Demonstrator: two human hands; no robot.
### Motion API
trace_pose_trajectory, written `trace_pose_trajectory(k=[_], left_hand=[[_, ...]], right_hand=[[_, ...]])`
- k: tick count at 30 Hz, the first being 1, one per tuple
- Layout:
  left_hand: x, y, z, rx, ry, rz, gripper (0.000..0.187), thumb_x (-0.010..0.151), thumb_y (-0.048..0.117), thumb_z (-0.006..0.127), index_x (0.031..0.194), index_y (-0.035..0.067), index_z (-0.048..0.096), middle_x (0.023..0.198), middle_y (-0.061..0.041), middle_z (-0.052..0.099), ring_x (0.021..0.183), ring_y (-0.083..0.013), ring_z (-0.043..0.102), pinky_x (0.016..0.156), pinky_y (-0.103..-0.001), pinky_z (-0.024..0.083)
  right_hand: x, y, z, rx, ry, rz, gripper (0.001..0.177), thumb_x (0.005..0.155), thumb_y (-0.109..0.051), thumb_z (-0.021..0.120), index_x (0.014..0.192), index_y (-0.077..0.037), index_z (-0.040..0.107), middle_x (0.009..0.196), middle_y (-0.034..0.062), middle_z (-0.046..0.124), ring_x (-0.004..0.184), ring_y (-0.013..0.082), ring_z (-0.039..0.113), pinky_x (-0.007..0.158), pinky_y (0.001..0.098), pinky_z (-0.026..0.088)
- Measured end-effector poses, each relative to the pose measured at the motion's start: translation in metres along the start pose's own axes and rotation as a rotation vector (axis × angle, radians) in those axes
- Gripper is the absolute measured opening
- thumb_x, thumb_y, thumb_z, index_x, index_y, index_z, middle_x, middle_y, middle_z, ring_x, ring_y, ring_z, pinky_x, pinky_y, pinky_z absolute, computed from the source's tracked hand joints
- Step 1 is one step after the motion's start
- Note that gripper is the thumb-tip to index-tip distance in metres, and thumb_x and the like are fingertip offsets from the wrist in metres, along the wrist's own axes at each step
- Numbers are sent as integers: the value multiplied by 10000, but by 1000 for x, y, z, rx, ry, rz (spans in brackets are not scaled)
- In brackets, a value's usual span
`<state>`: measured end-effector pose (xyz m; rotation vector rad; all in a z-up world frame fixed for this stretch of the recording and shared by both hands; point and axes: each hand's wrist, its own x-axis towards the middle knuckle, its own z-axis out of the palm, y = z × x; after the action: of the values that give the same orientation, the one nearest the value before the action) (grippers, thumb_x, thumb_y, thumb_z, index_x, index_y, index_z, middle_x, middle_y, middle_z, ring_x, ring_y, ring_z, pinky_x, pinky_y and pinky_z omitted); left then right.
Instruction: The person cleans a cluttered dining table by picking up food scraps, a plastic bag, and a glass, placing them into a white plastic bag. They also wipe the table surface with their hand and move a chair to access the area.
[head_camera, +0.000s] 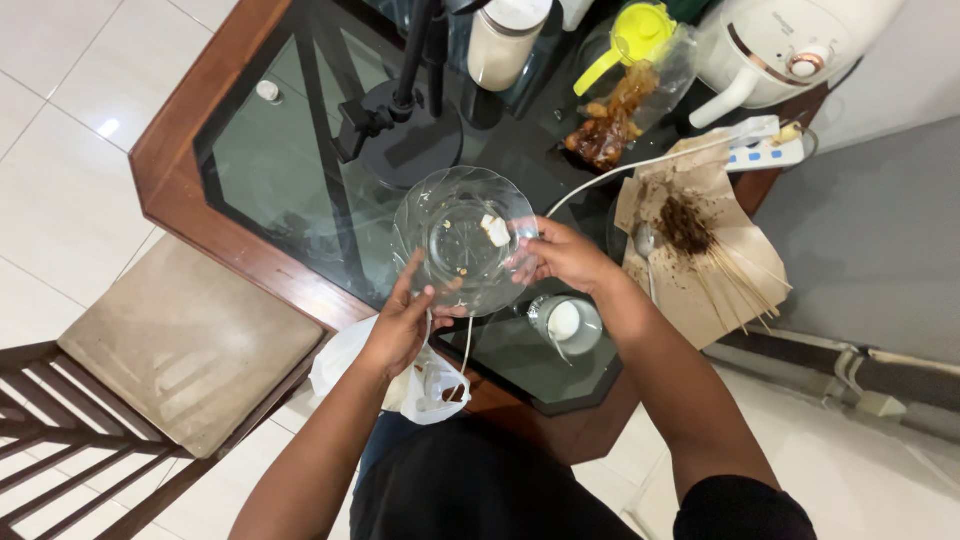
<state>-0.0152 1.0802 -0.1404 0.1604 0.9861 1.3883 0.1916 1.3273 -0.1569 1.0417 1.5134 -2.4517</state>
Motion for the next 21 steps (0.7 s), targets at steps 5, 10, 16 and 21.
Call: trace_pose_trajectory(k=[5, 10, 16, 21], left_hand=[[-9, 5, 6, 26, 61, -3, 707, 1029, 230, 510, 1636, 175, 152, 1358, -232, 632, 1024, -281, 705, 860, -366, 537], [-29, 8, 7, 28, 70, 6, 667, 1027, 267, 517, 1610, 114, 231, 1351, -249, 632, 1032, -286, 702, 867, -366, 521], [-47, 12, 12, -3, 95, 26, 628, 1023, 246, 512, 1585, 84, 284, 1328, -262, 629, 1030, -300, 696, 872, -369, 511], [-57, 13, 11, -24, 102, 48, 610, 1027, 232, 503, 1575, 65, 296, 1325, -270, 624, 1045, -304, 681, 879, -374, 505]], right_hand=[[30, 21, -32, 273, 87, -25, 426, 1067, -157, 499, 1485, -104, 437, 1071, 226, 739, 904, 293, 759, 762, 379, 620], [66, 41, -65, 537, 261, -109, 373, 1065, -129, 480, 1435, -110, 437, 1085, 252, 719, 968, 368, 745, 846, 433, 639], [90, 59, -75, 606, 356, -149, 374, 1058, -113, 485, 1427, -124, 425, 1118, 258, 709, 1016, 396, 730, 849, 459, 623], [99, 64, -76, 614, 421, -169, 388, 1051, -87, 470, 1432, -111, 405, 1129, 270, 714, 1005, 392, 737, 851, 465, 624]])
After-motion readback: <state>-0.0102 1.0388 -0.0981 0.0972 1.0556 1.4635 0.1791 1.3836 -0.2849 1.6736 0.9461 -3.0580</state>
